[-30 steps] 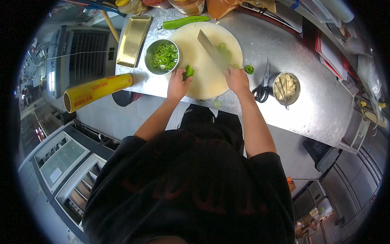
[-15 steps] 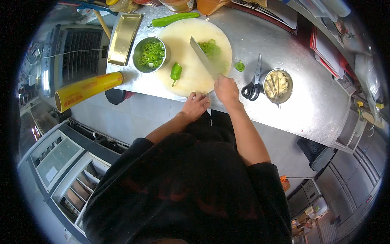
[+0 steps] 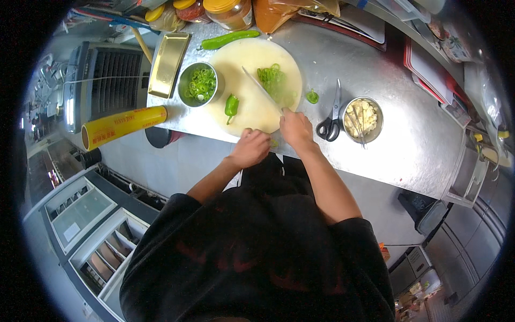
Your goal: The person slices green peppers into thin rings on a cutting board using a cleaver. The sliced peppers are collected into a metal bowl. The person then rinses the cutting board and knife under running water.
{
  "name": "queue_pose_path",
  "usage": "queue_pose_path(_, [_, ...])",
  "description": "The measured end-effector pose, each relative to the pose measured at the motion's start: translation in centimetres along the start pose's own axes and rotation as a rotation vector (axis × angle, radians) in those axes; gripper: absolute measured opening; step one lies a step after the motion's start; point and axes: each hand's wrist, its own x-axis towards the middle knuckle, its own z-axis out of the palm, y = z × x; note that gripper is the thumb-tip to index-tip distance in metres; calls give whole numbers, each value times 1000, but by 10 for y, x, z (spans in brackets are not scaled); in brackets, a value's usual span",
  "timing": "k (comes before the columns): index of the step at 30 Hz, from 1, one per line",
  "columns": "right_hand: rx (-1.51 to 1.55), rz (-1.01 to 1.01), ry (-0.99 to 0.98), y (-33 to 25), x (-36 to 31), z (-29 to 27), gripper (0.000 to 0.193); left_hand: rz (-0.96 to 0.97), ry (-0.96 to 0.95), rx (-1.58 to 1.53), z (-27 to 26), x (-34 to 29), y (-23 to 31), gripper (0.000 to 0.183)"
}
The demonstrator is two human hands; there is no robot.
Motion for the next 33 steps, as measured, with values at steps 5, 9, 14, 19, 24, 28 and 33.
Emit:
queue_pose_path(5, [-32,-125,97,18,-19,8,24,-308,407,-77,-64,27,-47,15])
queue_pose_path(9, [-46,-161,167,23,-37,14,23,-425,709,-278,-88,60,-76,16])
queue_pose_path(14, [-169,-268,342,22,-59,27,22,-373,168,-387,-97,112,-121,15])
queue_pose_path(19, [-255,-287,375,-3,-54,23,17,-160,-184,-261,-100,128,-111,30])
queue_pose_path(24, [-333,-306,413,-19,-53,7,14,0,-389,-243,-108,128,-77,30])
queue_pose_path(28, [-391,-315,431,-26,-59,1,17,-73,-335,-288,-78,132,-112,21])
queue_pose_path(33, [-434,-311,441,-29,-64,7,19,-91,-232,-244,-65,139,-124,29])
